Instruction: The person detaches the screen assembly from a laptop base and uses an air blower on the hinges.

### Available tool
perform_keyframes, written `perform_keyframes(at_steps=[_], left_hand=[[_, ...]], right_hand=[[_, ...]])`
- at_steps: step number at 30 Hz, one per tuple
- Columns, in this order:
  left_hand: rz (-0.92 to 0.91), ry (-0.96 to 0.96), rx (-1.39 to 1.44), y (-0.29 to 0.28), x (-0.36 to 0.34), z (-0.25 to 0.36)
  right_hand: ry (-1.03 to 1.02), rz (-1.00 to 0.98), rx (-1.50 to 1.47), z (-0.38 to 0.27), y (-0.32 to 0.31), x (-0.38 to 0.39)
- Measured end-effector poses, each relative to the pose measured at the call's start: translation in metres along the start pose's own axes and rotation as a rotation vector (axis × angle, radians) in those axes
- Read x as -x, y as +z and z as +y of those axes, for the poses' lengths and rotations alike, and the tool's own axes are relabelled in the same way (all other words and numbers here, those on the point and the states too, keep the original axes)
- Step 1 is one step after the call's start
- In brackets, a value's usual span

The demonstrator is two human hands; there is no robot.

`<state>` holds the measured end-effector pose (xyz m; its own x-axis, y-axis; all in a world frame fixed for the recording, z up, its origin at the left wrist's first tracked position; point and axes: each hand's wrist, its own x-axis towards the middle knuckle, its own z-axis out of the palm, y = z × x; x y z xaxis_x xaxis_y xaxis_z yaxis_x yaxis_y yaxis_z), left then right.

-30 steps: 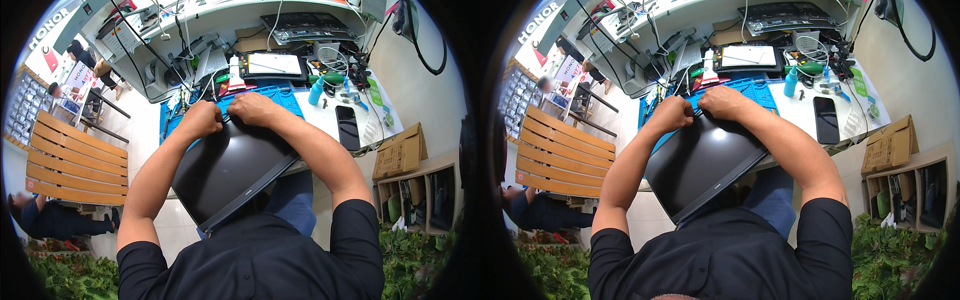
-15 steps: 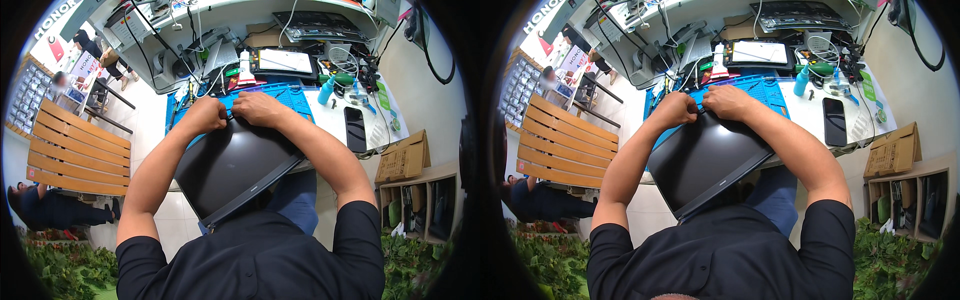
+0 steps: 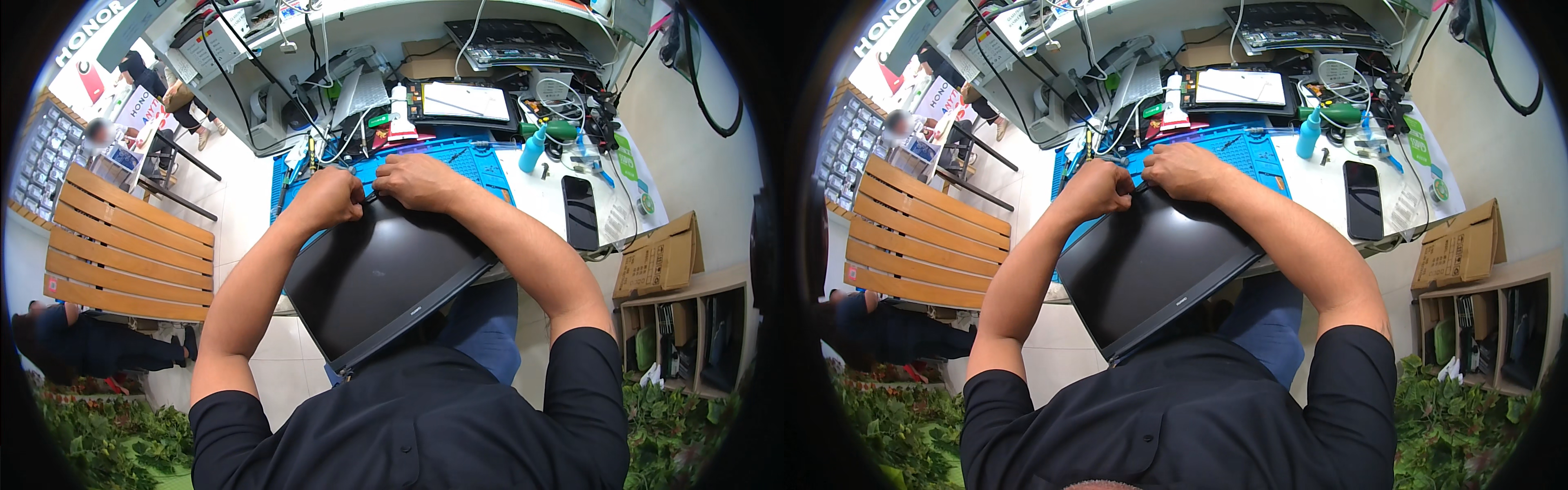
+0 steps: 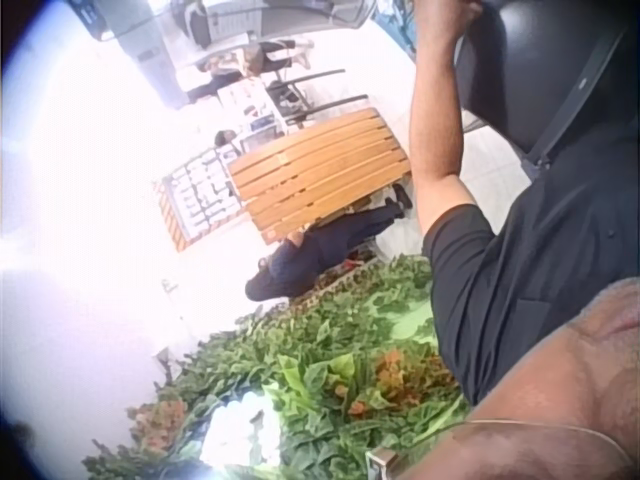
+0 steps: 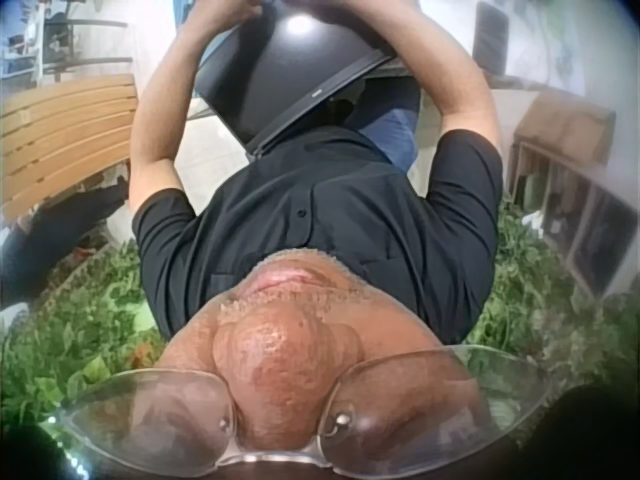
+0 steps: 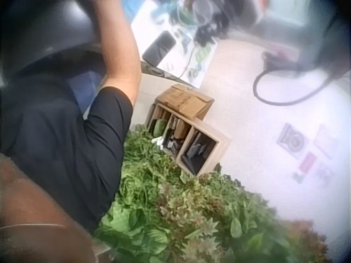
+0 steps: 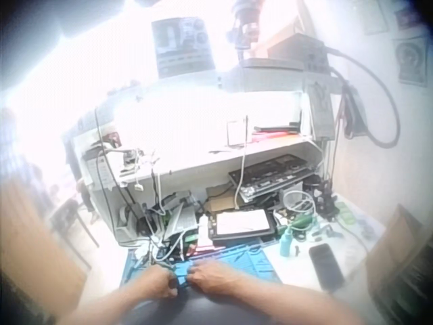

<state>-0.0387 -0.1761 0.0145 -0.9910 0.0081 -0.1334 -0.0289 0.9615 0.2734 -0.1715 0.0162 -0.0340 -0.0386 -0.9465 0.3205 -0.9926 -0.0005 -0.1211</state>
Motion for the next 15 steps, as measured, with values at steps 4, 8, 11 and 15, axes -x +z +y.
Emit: perform_keyframes(at_steps=[4, 8, 11, 15], left_hand=[[0.028, 0.019, -0.083, 0.005, 0.000, 0.004], [0.031, 0.031, -0.073, 0.006, 0.001, 0.004], [0.002, -0.024, 0.070, 0.000, 0.004, -0.002], [-0.055, -0.057, 0.154, -0.006, 0.007, -0.011]], right_hand=[[-0.008, -0.017, -0.008, 0.000, -0.001, -0.002], [-0.022, -0.005, -0.003, 0.002, 0.001, -0.003], [-0.012, 0.019, -0.004, 0.002, 0.003, -0.002], [0.000, 0.040, -0.024, 0.000, 0.004, -0.003]])
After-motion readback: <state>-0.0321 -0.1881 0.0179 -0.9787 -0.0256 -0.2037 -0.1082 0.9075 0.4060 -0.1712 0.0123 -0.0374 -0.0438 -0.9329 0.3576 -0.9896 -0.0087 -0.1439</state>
